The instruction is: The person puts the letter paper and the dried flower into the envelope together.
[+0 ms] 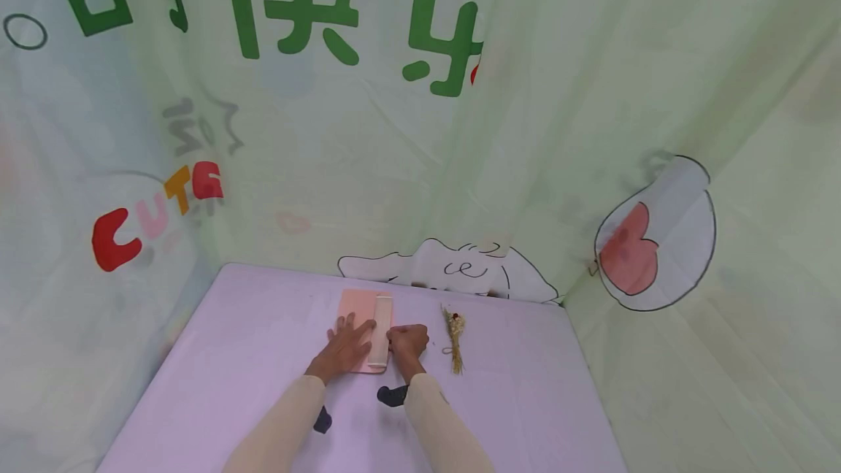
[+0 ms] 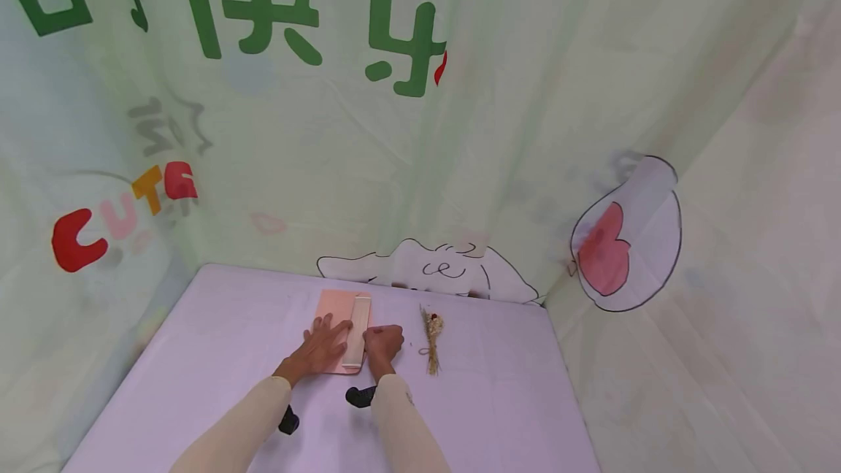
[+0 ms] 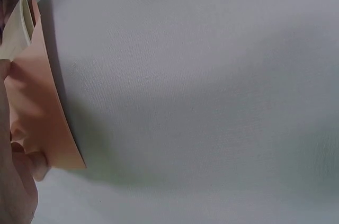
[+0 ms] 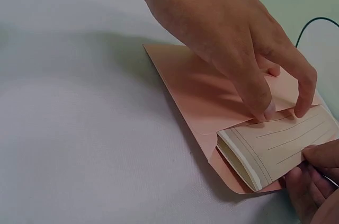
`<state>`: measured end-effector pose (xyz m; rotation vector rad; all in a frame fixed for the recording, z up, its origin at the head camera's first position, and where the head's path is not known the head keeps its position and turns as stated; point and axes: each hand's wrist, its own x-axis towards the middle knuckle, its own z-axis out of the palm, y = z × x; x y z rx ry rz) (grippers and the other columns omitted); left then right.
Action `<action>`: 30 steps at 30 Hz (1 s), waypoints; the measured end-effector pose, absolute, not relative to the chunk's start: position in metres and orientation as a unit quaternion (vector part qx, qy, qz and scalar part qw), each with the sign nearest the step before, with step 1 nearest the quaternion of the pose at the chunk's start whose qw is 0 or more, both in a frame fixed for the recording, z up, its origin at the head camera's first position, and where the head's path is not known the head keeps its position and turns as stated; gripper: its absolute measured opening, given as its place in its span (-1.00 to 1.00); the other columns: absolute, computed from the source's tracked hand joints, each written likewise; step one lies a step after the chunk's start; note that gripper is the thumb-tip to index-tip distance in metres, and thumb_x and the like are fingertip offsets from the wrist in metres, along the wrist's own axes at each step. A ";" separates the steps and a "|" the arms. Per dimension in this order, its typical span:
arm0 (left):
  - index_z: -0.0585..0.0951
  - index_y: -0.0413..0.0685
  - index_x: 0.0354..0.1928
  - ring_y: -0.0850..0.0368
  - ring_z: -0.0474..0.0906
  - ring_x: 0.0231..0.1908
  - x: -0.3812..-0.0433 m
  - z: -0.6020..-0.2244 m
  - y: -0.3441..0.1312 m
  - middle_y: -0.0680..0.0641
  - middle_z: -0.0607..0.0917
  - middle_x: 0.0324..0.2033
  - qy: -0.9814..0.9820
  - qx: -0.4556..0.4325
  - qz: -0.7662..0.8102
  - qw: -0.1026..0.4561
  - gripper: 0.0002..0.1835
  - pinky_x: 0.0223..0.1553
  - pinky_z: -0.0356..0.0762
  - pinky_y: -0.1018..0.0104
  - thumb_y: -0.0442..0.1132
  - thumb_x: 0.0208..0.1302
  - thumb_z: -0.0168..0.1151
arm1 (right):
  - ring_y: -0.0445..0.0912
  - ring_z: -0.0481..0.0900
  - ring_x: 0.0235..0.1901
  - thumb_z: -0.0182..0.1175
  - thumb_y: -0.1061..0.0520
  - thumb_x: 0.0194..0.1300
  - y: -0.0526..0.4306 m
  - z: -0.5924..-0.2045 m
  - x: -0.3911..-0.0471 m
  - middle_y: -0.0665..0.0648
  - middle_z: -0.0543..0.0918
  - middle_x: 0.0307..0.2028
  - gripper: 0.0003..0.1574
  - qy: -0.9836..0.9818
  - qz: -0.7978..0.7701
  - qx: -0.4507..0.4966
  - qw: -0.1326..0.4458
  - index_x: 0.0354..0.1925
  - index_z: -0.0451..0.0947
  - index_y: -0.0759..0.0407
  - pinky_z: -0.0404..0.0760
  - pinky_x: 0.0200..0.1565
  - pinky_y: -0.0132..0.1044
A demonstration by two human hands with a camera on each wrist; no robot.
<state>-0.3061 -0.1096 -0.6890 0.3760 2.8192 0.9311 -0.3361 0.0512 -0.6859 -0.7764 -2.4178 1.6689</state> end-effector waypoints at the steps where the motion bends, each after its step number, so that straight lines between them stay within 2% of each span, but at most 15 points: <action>1: 0.43 0.02 0.57 -0.71 -0.01 0.63 -0.305 -0.688 -0.110 -0.59 0.16 0.63 0.938 0.123 0.314 0.076 -0.47 0.49 0.00 -0.75 -0.06 0.69 0.09 | -0.07 0.70 -0.61 0.45 0.44 0.18 0.051 -0.688 -0.337 0.30 0.81 -0.48 -0.98 -0.798 0.545 -0.253 0.054 -0.37 0.78 0.46 0.69 -0.54 -0.29; 7: 0.41 0.04 0.59 -0.70 -0.07 0.65 -0.303 -0.687 -0.109 -0.57 0.11 0.66 0.934 0.118 0.325 0.084 -0.45 0.53 -0.08 -0.72 0.00 0.70 0.06 | -0.07 0.71 -0.61 0.48 0.43 0.16 0.045 -0.694 -0.342 0.27 0.81 -0.49 -0.94 -0.805 0.538 -0.242 0.062 -0.43 0.78 0.38 0.74 -0.50 -0.24; 12: 0.38 -0.01 0.58 -0.77 -0.05 0.61 -0.304 -0.693 -0.109 -0.64 0.11 0.62 0.937 0.130 0.317 0.068 -0.44 0.48 -0.06 -0.78 0.00 0.69 0.06 | -0.02 0.74 -0.54 0.48 0.44 0.17 0.039 -0.693 -0.341 0.30 0.81 -0.45 -0.96 -0.806 0.538 -0.240 0.053 -0.37 0.78 0.40 0.77 -0.44 -0.23; 17: 0.43 -0.03 0.57 -0.73 0.00 0.61 -0.303 -0.687 -0.108 -0.61 0.16 0.62 0.937 0.125 0.320 0.069 -0.46 0.48 0.00 -0.76 -0.05 0.69 0.08 | 0.03 0.78 -0.48 0.48 0.43 0.22 0.034 -0.688 -0.338 0.31 0.81 -0.41 -0.95 -0.811 0.536 -0.233 0.037 -0.30 0.79 0.45 0.81 -0.38 -0.24; 24: 0.46 0.04 0.57 -0.66 0.02 0.65 -0.303 -0.684 -0.108 -0.52 0.23 0.63 0.939 0.118 0.315 0.071 -0.48 0.50 0.01 -0.74 -0.07 0.68 0.11 | -0.06 0.74 -0.56 0.48 0.46 0.19 0.028 -0.689 -0.341 0.29 0.81 -0.46 -0.96 -0.813 0.538 -0.220 0.036 -0.37 0.79 0.42 0.76 -0.44 -0.28; 30: 0.46 0.09 0.58 -0.63 0.00 0.66 -0.306 -0.688 -0.109 -0.48 0.23 0.65 0.938 0.110 0.320 0.072 -0.47 0.52 -0.01 -0.72 -0.08 0.67 0.14 | -0.06 0.74 -0.55 0.47 0.45 0.20 0.025 -0.691 -0.345 0.29 0.81 -0.43 -0.94 -0.815 0.541 -0.206 0.022 -0.29 0.79 0.46 0.76 -0.45 -0.30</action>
